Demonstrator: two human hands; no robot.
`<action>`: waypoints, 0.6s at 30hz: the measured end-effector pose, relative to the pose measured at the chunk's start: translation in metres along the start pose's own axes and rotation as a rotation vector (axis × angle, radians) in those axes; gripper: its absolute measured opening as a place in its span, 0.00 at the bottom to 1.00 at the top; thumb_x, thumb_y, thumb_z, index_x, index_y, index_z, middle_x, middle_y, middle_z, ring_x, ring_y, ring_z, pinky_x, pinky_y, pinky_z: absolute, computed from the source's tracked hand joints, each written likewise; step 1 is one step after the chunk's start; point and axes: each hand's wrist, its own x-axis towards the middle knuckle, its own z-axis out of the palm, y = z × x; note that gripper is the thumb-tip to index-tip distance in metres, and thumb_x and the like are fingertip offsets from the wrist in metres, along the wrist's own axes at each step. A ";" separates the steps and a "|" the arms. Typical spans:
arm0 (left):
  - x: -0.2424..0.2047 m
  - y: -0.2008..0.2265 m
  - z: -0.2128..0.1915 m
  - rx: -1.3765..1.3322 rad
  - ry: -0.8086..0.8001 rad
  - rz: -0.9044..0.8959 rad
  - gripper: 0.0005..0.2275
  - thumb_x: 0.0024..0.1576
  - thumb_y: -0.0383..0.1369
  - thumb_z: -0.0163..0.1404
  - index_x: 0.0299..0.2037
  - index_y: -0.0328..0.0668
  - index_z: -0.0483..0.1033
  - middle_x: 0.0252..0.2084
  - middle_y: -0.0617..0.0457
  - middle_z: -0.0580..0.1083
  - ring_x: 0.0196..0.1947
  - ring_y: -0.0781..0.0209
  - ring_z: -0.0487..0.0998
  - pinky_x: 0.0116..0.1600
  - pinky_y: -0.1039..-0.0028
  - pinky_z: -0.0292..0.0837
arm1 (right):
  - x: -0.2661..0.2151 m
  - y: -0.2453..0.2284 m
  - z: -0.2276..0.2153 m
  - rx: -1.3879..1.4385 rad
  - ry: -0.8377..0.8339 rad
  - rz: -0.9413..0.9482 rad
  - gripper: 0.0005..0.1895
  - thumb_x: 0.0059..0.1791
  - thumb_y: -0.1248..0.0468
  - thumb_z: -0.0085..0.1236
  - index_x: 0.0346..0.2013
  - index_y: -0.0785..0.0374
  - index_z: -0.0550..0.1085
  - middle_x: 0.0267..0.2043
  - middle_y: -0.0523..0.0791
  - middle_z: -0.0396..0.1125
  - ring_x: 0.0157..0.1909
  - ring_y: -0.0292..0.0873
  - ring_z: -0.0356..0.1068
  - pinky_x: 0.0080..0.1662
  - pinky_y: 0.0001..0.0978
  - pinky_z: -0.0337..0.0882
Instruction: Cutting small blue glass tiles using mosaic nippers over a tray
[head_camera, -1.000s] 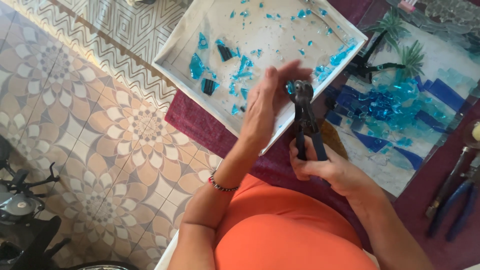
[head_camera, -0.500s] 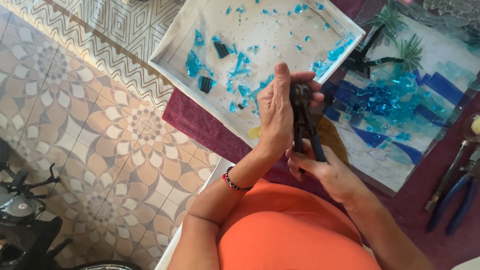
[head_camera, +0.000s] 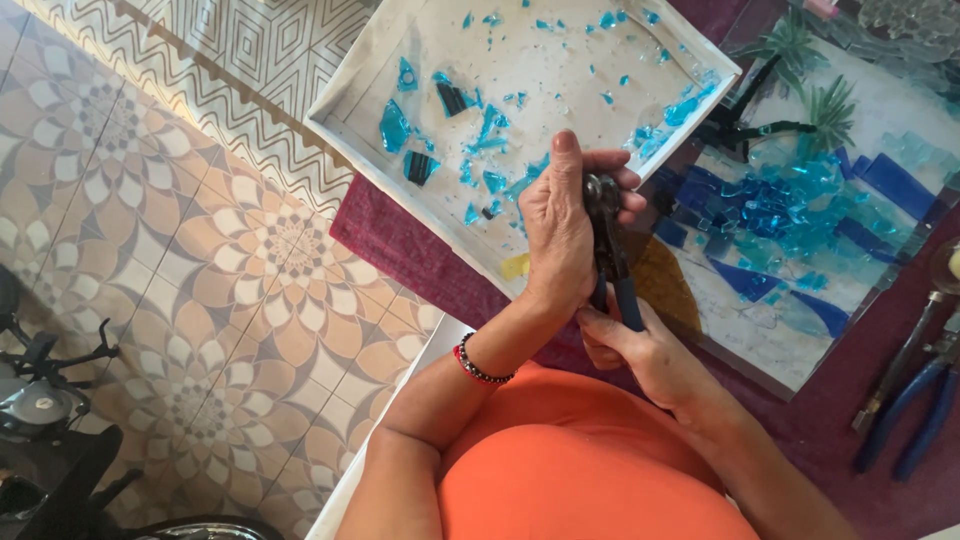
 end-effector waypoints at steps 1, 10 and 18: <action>0.001 0.001 0.000 0.000 0.001 -0.001 0.25 0.71 0.47 0.44 0.37 0.28 0.80 0.27 0.36 0.78 0.23 0.56 0.82 0.26 0.74 0.82 | 0.000 -0.001 0.002 0.001 0.001 0.001 0.08 0.58 0.67 0.49 0.35 0.66 0.71 0.28 0.32 0.44 0.31 0.27 0.40 0.32 0.26 0.56; 0.003 0.004 -0.005 0.013 0.018 -0.048 0.25 0.69 0.48 0.46 0.37 0.27 0.80 0.28 0.37 0.78 0.23 0.57 0.83 0.27 0.75 0.82 | 0.000 -0.006 0.008 0.046 0.046 0.084 0.02 0.54 0.71 0.48 0.38 0.65 0.70 0.27 0.37 0.47 0.30 0.32 0.43 0.32 0.30 0.54; 0.004 0.002 -0.009 -0.005 0.016 -0.038 0.25 0.69 0.48 0.45 0.38 0.27 0.80 0.28 0.36 0.78 0.24 0.56 0.83 0.27 0.75 0.83 | 0.003 -0.003 0.007 -0.037 0.055 0.064 0.06 0.56 0.69 0.48 0.33 0.63 0.69 0.25 0.35 0.46 0.27 0.28 0.41 0.28 0.25 0.54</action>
